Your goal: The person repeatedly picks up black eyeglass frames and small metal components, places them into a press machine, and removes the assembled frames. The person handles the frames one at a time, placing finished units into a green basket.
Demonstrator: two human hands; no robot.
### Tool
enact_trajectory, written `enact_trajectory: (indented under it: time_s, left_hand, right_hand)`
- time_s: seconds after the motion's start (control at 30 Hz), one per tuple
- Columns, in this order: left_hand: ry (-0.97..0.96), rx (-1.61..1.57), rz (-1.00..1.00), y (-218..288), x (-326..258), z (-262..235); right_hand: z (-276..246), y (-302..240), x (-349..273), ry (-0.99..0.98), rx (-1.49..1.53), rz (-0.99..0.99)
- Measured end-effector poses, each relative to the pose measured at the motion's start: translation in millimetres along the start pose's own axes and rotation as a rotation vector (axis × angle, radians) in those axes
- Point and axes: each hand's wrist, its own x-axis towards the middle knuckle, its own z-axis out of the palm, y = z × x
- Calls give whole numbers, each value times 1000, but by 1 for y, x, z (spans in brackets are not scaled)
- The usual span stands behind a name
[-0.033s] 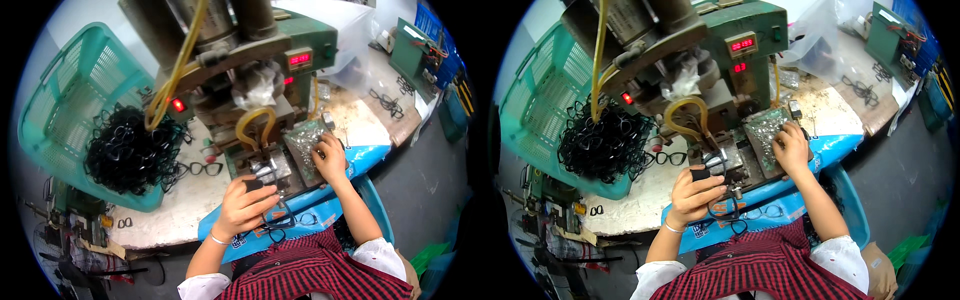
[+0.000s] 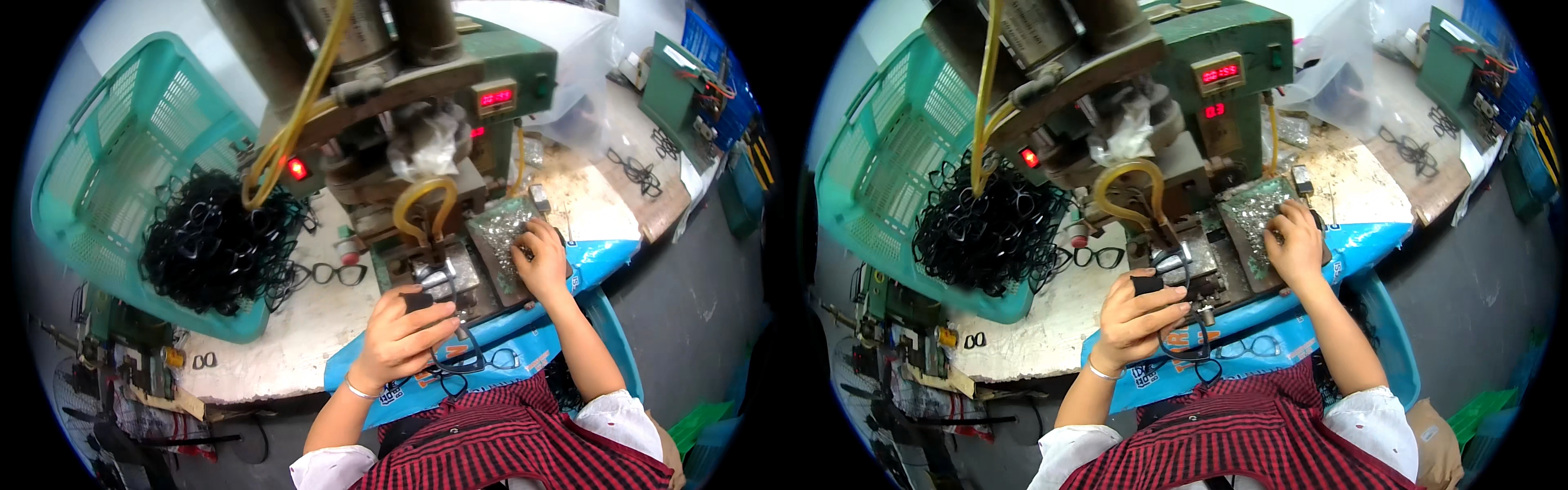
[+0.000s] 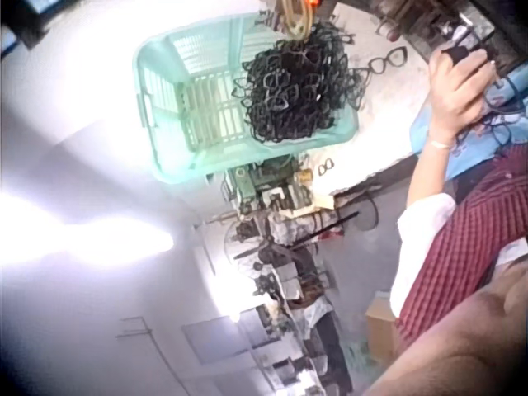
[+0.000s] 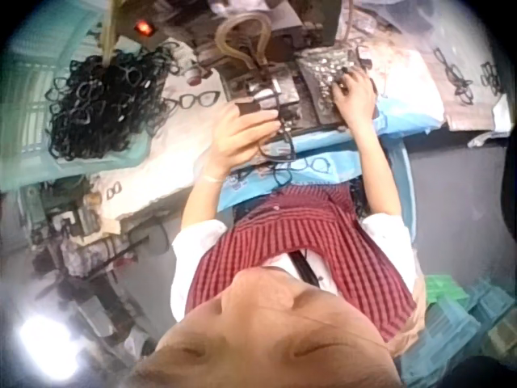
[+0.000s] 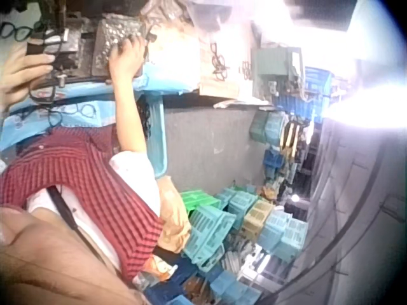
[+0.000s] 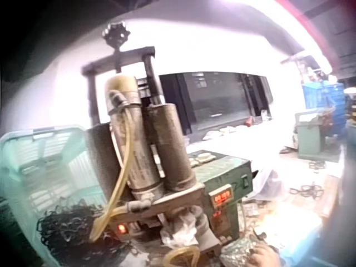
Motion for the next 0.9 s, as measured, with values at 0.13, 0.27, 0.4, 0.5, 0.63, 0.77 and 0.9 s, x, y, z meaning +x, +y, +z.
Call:
enact_trajectory:
  time_s: [0.13, 0.27, 0.4, 0.5, 0.63, 0.77, 0.9]
  left_hand:
    - [30, -78, -115, 13, -25, 11]
    - [227, 359, -152, 22, -76, 1]
    - [611, 550, -612, -52, -76, -70]
    - [131, 900, -843, -144, -116, -122]
    - [-131, 1171, -1114, -217, -172, -100]
    - [-41, 1128, -973, -191, -178, -46]
    - [117, 924, -842, -148, -175, -19]
  right_hand:
    - [6, -4, 6, 45, 76, 9]
    - [-9, -12, -3, 94, 198, 161]
    - [-15, -11, -6, 94, 284, 229]
    - [-10, -24, 7, 71, 306, 157]
    - [-12, -29, 6, 24, 319, 214]
    - [-28, -14, -17, 94, 250, 244]
    - [-60, -2, -44, 160, 69, 193]
